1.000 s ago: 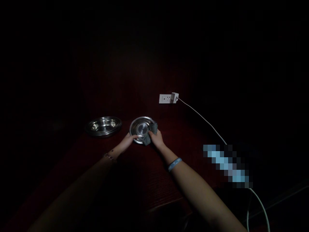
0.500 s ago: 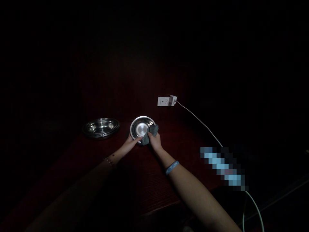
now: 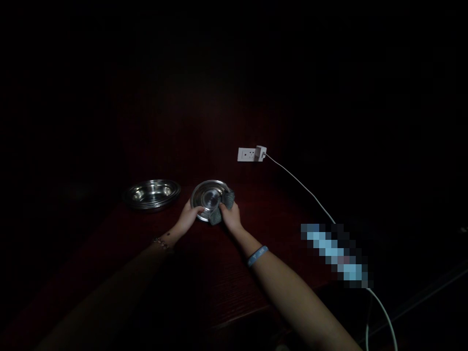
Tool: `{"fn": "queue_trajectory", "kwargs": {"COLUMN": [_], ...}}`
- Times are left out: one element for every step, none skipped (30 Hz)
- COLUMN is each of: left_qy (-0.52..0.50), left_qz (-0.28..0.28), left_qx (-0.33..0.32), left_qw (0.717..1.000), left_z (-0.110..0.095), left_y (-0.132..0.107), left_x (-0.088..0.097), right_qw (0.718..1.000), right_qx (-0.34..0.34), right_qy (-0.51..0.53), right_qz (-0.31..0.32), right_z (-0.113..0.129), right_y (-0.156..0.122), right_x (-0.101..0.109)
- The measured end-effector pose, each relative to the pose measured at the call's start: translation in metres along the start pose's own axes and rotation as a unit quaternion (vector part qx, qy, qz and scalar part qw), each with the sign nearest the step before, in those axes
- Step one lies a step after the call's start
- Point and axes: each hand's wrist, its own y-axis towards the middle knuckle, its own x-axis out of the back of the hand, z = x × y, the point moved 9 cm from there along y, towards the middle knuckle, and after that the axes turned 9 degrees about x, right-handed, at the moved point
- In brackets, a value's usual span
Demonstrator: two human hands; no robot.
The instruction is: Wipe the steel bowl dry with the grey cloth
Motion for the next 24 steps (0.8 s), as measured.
{"fn": "queue_trajectory", "kwargs": {"left_qy": [0.004,0.008,0.012,0.015,0.016,0.016,0.015,0.015,0.015,0.016,0.019,0.023,0.028,0.032,0.037,0.041,0.045,0.05,0.055,0.06,0.064,0.068,0.07,0.072], "left_qz": [-0.006,-0.008,-0.009,-0.007,-0.003,-0.001,0.001,0.004,0.005,0.009,0.017,0.029,0.042,0.052,0.06,0.064,0.068,0.072,0.075,0.078,0.081,0.081,0.081,0.079], "left_qx": [0.012,0.02,0.025,0.027,0.026,0.023,0.019,0.016,0.013,0.01,0.005,-0.002,-0.012,-0.024,-0.04,-0.057,-0.073,-0.088,-0.098,-0.103,-0.104,-0.101,-0.097,-0.092], "left_qw": [1.0,1.0,1.0,1.0,1.0,1.0,1.0,1.0,1.0,1.0,1.0,0.999,0.999,0.998,0.997,0.995,0.994,0.992,0.991,0.99,0.989,0.989,0.99,0.99], "left_z": [0.0,0.0,0.0,-0.001,-0.002,-0.002,-0.002,-0.001,0.0,0.001,0.002,0.003,0.004,0.004,0.003,0.002,0.001,0.001,0.001,0.001,0.002,0.003,0.005,0.006], "left_y": [-0.001,-0.001,-0.002,-0.002,-0.003,-0.003,-0.003,-0.003,-0.003,-0.003,-0.003,-0.003,-0.004,-0.006,-0.007,-0.009,-0.011,-0.012,-0.013,-0.014,-0.014,-0.013,-0.012,-0.01], "left_x": [0.002,0.003,0.004,0.004,0.003,0.002,0.001,0.0,-0.001,-0.003,-0.005,-0.009,-0.012,-0.016,-0.019,-0.021,-0.024,-0.026,-0.028,-0.03,-0.031,-0.031,-0.03,-0.029], "right_qw": [1.0,0.999,0.998,0.998,0.997,0.997,0.997,0.997,0.997,0.998,0.998,0.999,0.999,0.999,0.999,0.998,0.998,0.997,0.996,0.995,0.995,0.995,0.995,0.995], "right_qx": [0.017,0.034,0.048,0.058,0.064,0.065,0.065,0.063,0.059,0.053,0.044,0.034,0.022,0.01,-0.002,-0.013,-0.023,-0.031,-0.038,-0.042,-0.043,-0.041,-0.038,-0.035], "right_qy": [-0.012,-0.023,-0.032,-0.039,-0.044,-0.047,-0.046,-0.043,-0.037,-0.03,-0.022,-0.014,-0.005,0.005,0.018,0.031,0.044,0.053,0.059,0.06,0.058,0.055,0.052,0.05], "right_qz": [0.002,0.002,0.001,0.0,-0.001,-0.003,-0.006,-0.011,-0.015,-0.022,-0.029,-0.034,-0.038,-0.041,-0.043,-0.045,-0.048,-0.052,-0.056,-0.061,-0.064,-0.068,-0.071,-0.073], "right_z": [0.004,0.008,0.011,0.014,0.016,0.017,0.018,0.018,0.017,0.015,0.013,0.01,0.006,0.003,-0.001,-0.004,-0.006,-0.008,-0.009,-0.009,-0.009,-0.008,-0.006,-0.005], "right_y": [-0.001,-0.001,-0.002,-0.003,-0.003,-0.004,-0.003,-0.003,-0.002,-0.001,0.001,0.002,0.002,0.003,0.003,0.003,0.003,0.002,0.001,0.001,0.0,0.0,0.0,0.0], "right_x": [0.0,0.001,0.001,0.002,0.002,0.003,0.004,0.005,0.006,0.008,0.009,0.01,0.01,0.01,0.009,0.008,0.007,0.007,0.006,0.007,0.007,0.008,0.009,0.009]}}
